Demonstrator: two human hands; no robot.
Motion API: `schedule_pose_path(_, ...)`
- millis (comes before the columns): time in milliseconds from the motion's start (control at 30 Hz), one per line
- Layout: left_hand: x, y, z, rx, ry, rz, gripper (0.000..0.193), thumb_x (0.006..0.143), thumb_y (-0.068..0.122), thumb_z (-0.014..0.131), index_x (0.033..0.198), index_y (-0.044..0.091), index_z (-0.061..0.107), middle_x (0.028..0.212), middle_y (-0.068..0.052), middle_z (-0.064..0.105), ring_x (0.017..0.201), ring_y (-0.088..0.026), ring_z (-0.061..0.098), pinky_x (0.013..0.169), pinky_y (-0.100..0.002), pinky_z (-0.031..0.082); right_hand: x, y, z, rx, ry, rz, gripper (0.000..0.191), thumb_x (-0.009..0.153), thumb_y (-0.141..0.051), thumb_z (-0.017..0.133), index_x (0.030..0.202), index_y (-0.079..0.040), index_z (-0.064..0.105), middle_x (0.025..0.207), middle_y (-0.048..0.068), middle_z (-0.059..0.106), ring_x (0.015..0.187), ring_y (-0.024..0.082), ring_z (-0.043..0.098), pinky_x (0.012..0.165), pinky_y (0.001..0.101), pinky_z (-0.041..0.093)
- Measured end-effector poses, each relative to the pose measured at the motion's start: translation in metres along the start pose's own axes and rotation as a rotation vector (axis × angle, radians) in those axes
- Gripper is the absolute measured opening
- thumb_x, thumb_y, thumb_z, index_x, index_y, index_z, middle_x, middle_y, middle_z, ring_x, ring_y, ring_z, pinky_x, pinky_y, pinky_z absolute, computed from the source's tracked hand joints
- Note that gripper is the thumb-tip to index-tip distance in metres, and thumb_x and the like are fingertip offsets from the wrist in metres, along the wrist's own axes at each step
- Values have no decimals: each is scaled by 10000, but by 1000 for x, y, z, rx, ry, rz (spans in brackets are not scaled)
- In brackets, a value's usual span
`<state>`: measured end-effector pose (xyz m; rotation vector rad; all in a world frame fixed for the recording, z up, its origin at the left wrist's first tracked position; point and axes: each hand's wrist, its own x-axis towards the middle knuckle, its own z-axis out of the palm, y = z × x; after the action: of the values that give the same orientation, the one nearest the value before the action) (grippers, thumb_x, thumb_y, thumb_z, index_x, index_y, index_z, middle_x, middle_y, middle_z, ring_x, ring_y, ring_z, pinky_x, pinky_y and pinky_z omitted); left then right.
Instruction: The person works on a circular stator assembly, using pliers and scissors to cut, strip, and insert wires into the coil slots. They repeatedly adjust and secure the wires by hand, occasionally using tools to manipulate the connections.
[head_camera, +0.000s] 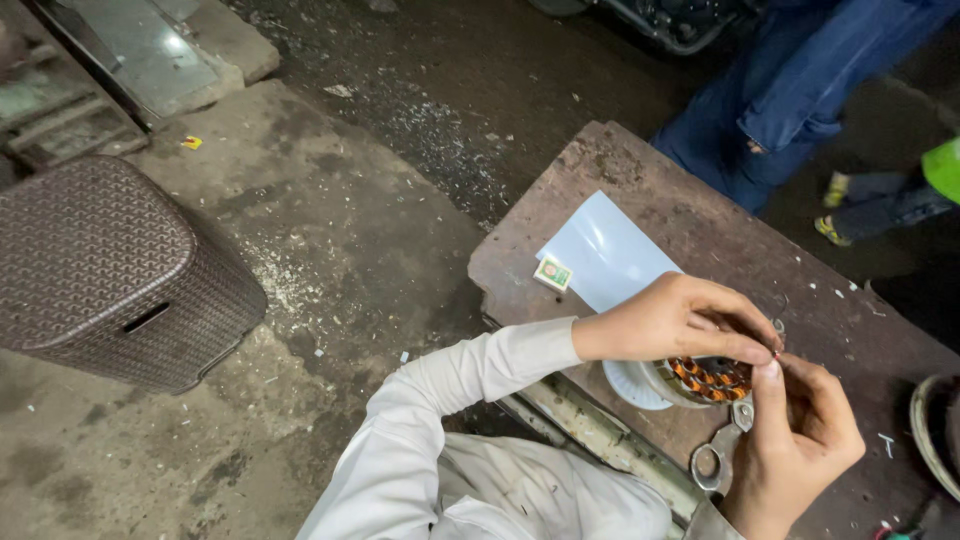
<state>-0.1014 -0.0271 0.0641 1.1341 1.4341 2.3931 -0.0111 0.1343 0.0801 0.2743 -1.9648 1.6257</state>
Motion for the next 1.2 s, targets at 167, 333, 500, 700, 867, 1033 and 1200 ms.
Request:
schedule_pose_path(167,5,-3,2,4,-24,-37,226,975,169,770,1078,-31,749,1028,-78,767,1013,-123,708,878,-278,589,-2,-8,-6,-134,-1,27,106,1096,17,720,1102,110,671,1007,64,684,920,65,633,860,184,505)
schedule_pose_path(333,7,-5,4,397,49,136,209,994,214,705,1082,26,731,986,-65,763,938,-146,744,866,-285,597,1,-9,0,-30,22,42,115,1083,7,722,1115,104,670,1007,68,696,918,72,648,894,199,514)
schedule_pose_path(500,7,9,7,477,65,207,220,1008,241,679,1065,32,717,1000,-65,754,934,-162,750,843,-287,598,4,-13,1,-38,-15,60,126,1065,0,709,1143,92,672,1006,65,704,948,77,654,904,198,512)
schedule_pose_path(700,16,33,-5,413,-121,150,241,971,244,703,1074,28,727,1030,-82,749,929,-171,743,771,-291,635,6,-16,-4,-148,-86,22,112,1051,-2,708,1089,99,677,976,42,677,896,50,589,819,181,439)
schedule_pose_path(867,11,28,-13,714,-146,161,198,914,238,721,947,43,719,866,-72,727,733,-131,726,668,-269,579,7,-11,-4,-581,-124,-250,89,993,5,730,1031,69,681,915,99,668,811,134,629,771,212,464)
schedule_pose_path(1033,6,-13,-11,54,-51,-425,244,927,259,700,848,28,704,717,3,627,574,-63,547,470,-235,380,2,-11,5,-801,-174,-606,113,885,30,748,962,33,666,934,137,674,845,304,608,807,393,439)
schedule_pose_path(1200,-25,-26,-15,-174,18,-572,205,915,227,715,846,46,645,720,39,580,572,-36,478,459,-235,336,-8,-17,11,-554,-239,-347,125,873,12,734,987,14,682,916,108,645,816,262,597,765,332,469)
